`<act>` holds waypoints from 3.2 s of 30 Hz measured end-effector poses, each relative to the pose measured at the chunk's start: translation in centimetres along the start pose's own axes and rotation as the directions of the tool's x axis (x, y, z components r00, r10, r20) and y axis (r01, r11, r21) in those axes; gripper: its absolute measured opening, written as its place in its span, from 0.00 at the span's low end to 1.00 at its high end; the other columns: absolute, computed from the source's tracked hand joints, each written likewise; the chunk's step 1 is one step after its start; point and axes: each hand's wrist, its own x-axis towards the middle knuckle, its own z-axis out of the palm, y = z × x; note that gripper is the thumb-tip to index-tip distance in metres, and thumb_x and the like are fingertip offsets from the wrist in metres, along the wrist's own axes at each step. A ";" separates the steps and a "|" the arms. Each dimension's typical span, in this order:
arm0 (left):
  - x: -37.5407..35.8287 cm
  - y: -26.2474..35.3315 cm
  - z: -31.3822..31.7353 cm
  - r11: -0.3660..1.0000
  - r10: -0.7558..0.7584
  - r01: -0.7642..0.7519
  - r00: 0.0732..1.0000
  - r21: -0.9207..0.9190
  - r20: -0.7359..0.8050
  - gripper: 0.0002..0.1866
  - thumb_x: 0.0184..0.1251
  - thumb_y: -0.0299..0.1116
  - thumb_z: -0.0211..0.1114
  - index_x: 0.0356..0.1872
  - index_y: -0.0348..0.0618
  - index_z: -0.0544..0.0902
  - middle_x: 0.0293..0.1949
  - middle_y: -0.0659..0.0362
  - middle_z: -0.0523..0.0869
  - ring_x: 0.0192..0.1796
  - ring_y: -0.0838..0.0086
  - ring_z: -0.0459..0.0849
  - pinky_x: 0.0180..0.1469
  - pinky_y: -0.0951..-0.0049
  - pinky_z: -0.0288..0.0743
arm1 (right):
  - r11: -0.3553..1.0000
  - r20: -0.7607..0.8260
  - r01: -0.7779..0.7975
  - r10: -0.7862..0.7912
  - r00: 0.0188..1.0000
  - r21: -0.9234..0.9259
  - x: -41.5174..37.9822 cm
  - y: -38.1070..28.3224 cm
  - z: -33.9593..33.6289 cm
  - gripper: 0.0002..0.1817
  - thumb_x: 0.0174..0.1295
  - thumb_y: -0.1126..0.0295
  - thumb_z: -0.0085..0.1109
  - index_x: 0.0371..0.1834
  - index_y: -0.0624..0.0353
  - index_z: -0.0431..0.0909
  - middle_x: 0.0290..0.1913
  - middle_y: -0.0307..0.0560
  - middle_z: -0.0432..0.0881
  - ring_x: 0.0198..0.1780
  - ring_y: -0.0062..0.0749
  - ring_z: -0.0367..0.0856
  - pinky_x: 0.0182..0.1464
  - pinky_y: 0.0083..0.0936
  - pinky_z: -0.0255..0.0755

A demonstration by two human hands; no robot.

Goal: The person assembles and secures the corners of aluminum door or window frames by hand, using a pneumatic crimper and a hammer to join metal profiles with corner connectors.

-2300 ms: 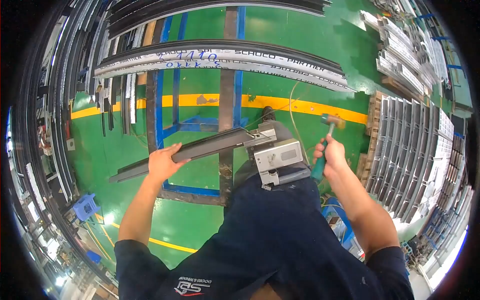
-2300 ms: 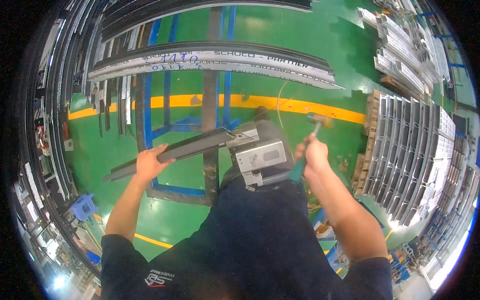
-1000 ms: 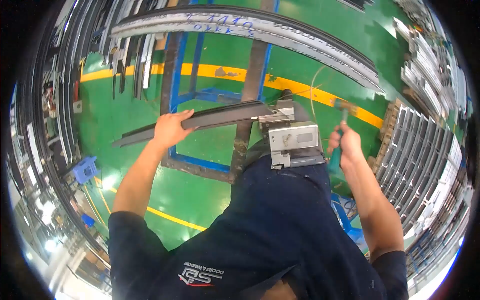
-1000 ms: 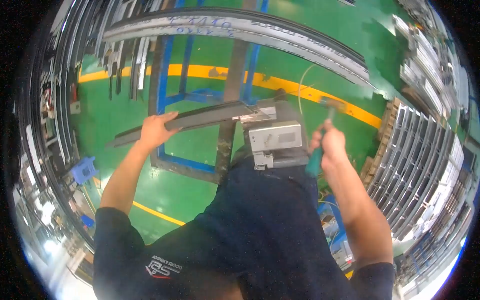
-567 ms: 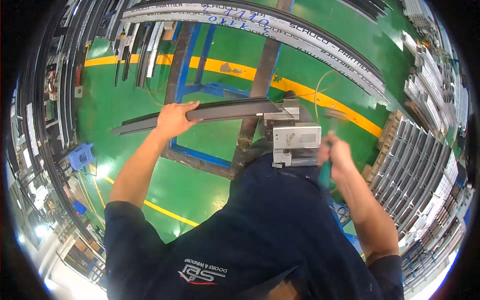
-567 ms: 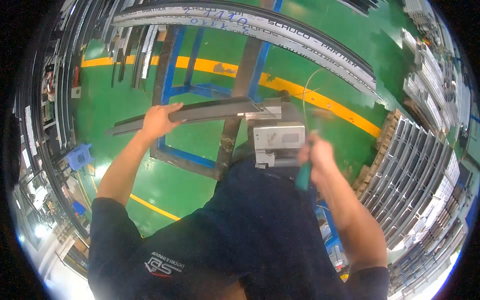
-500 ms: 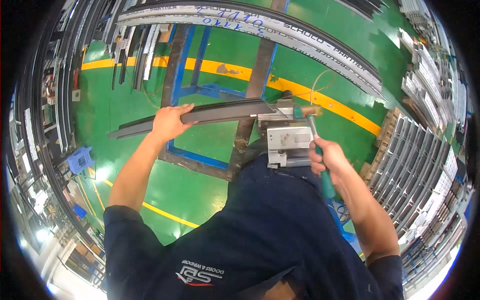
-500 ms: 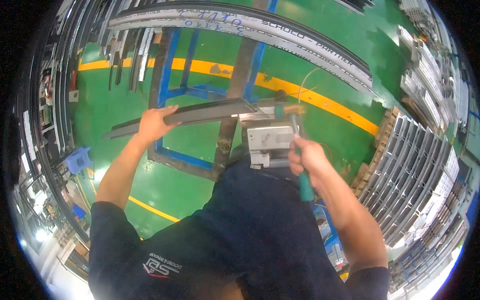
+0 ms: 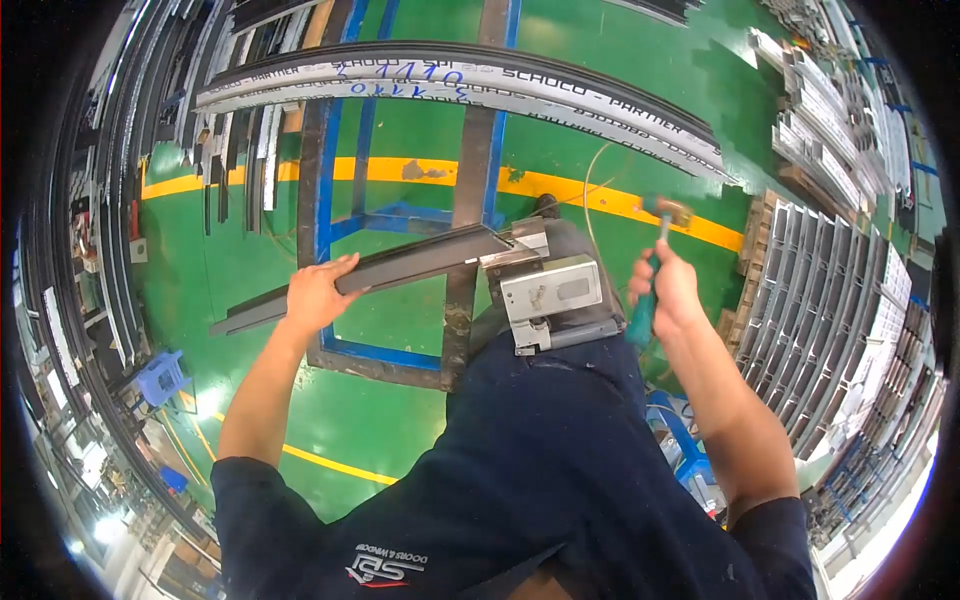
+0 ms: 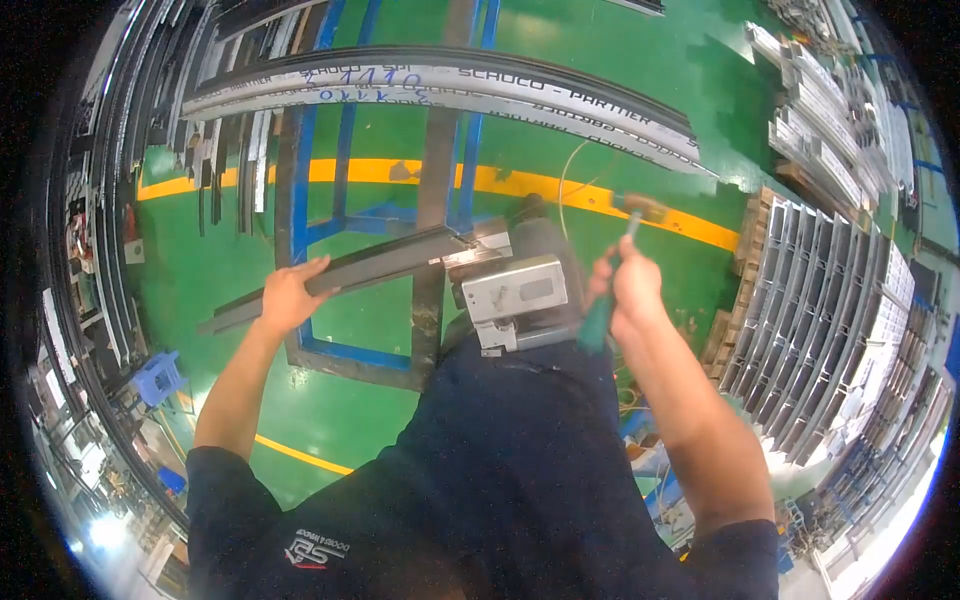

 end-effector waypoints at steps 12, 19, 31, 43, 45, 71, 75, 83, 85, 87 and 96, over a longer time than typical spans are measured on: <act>-0.2 -0.1 0.1 1.000 -0.001 0.001 1.000 -0.016 -0.005 0.31 0.57 0.50 0.79 0.63 0.58 0.86 0.59 0.58 0.89 0.56 0.62 0.89 0.57 0.61 0.84 | 0.995 -0.241 0.091 -0.076 0.968 0.051 0.9 1.0 1.1 0.14 0.82 0.57 0.44 0.41 0.55 0.70 0.22 0.38 0.68 0.20 0.27 0.65 0.24 0.28 0.62; -0.2 -0.2 -0.1 0.999 -0.035 0.035 0.999 -0.016 0.019 0.31 0.56 0.48 0.80 0.63 0.58 0.86 0.60 0.59 0.89 0.58 0.63 0.89 0.57 0.62 0.84 | 0.990 0.053 0.020 -0.013 0.999 -0.139 -0.5 0.9 0.3 0.18 0.82 0.53 0.45 0.43 0.57 0.71 0.23 0.39 0.70 0.21 0.28 0.67 0.24 0.31 0.63; -0.6 -1.0 0.5 0.999 0.008 -0.009 1.000 -0.049 -0.014 0.33 0.51 0.40 0.81 0.64 0.57 0.86 0.58 0.59 0.89 0.58 0.64 0.89 0.59 0.62 0.84 | 0.996 -0.009 0.040 -0.041 0.999 -0.085 0.1 2.4 2.4 0.18 0.82 0.54 0.44 0.41 0.57 0.72 0.23 0.41 0.71 0.21 0.31 0.67 0.24 0.32 0.63; -0.7 -1.0 0.5 1.000 0.012 -0.012 1.000 -0.023 -0.006 0.34 0.50 0.39 0.81 0.64 0.57 0.86 0.60 0.60 0.89 0.60 0.66 0.88 0.61 0.63 0.83 | 0.988 -0.036 -0.083 0.079 0.996 -0.130 -0.3 2.4 2.1 0.14 0.81 0.57 0.46 0.42 0.56 0.71 0.23 0.42 0.71 0.19 0.29 0.65 0.24 0.30 0.63; -0.7 -0.9 0.5 0.999 -0.008 0.009 1.000 -0.046 0.029 0.35 0.51 0.40 0.81 0.65 0.58 0.85 0.61 0.61 0.88 0.61 0.66 0.87 0.62 0.63 0.82 | 0.903 0.209 -0.250 0.335 0.919 -0.350 -3.7 2.9 4.0 0.16 0.82 0.53 0.45 0.42 0.53 0.70 0.20 0.36 0.65 0.15 0.26 0.57 0.20 0.28 0.58; 0.1 0.8 0.5 0.999 -0.019 0.019 1.000 -0.034 0.009 0.32 0.53 0.40 0.79 0.64 0.60 0.85 0.60 0.60 0.88 0.58 0.65 0.89 0.60 0.62 0.83 | 0.948 0.173 -0.153 0.206 0.963 -0.278 -2.7 0.6 1.4 0.17 0.82 0.53 0.46 0.40 0.53 0.71 0.22 0.34 0.67 0.18 0.25 0.62 0.22 0.27 0.59; -0.1 1.2 0.7 0.996 0.005 -0.008 0.999 -0.086 -0.033 0.30 0.53 0.41 0.79 0.62 0.57 0.87 0.60 0.58 0.89 0.57 0.62 0.89 0.60 0.60 0.82 | 0.937 0.151 -0.161 0.216 0.965 -0.312 -2.7 0.6 1.1 0.17 0.82 0.54 0.47 0.41 0.55 0.72 0.22 0.36 0.68 0.17 0.24 0.62 0.22 0.27 0.59; 0.1 1.4 0.4 0.999 0.014 -0.014 1.000 -0.031 0.001 0.32 0.53 0.42 0.80 0.63 0.59 0.86 0.60 0.60 0.88 0.59 0.66 0.88 0.60 0.62 0.83 | 0.957 0.072 -0.147 0.170 0.983 -0.249 -2.5 1.3 1.2 0.15 0.82 0.55 0.43 0.42 0.54 0.69 0.21 0.36 0.66 0.19 0.25 0.62 0.21 0.28 0.57; 0.1 1.3 0.6 0.999 -0.005 0.005 1.000 -0.050 -0.004 0.32 0.52 0.40 0.80 0.64 0.60 0.86 0.60 0.60 0.89 0.59 0.65 0.88 0.60 0.62 0.83 | 0.903 0.214 -0.150 0.252 0.944 -0.404 -3.7 -0.1 0.7 0.16 0.82 0.55 0.44 0.41 0.56 0.70 0.21 0.37 0.66 0.18 0.26 0.62 0.21 0.29 0.58; 0.0 1.3 0.5 0.999 -0.006 0.006 1.000 -0.040 -0.003 0.33 0.52 0.39 0.80 0.64 0.60 0.86 0.60 0.59 0.89 0.59 0.65 0.88 0.60 0.62 0.83 | 0.953 0.130 -0.071 0.113 0.985 -0.295 -2.9 -0.3 0.7 0.16 0.82 0.55 0.45 0.41 0.56 0.70 0.21 0.37 0.66 0.18 0.26 0.62 0.21 0.29 0.57; 0.0 1.0 1.0 1.000 -0.017 0.017 1.000 -0.010 0.001 0.34 0.50 0.39 0.81 0.64 0.60 0.85 0.59 0.59 0.89 0.58 0.64 0.89 0.60 0.62 0.83 | 0.967 0.067 -0.068 0.087 0.994 -0.244 -2.3 0.7 1.0 0.16 0.81 0.54 0.44 0.40 0.53 0.70 0.20 0.36 0.66 0.17 0.24 0.61 0.21 0.26 0.58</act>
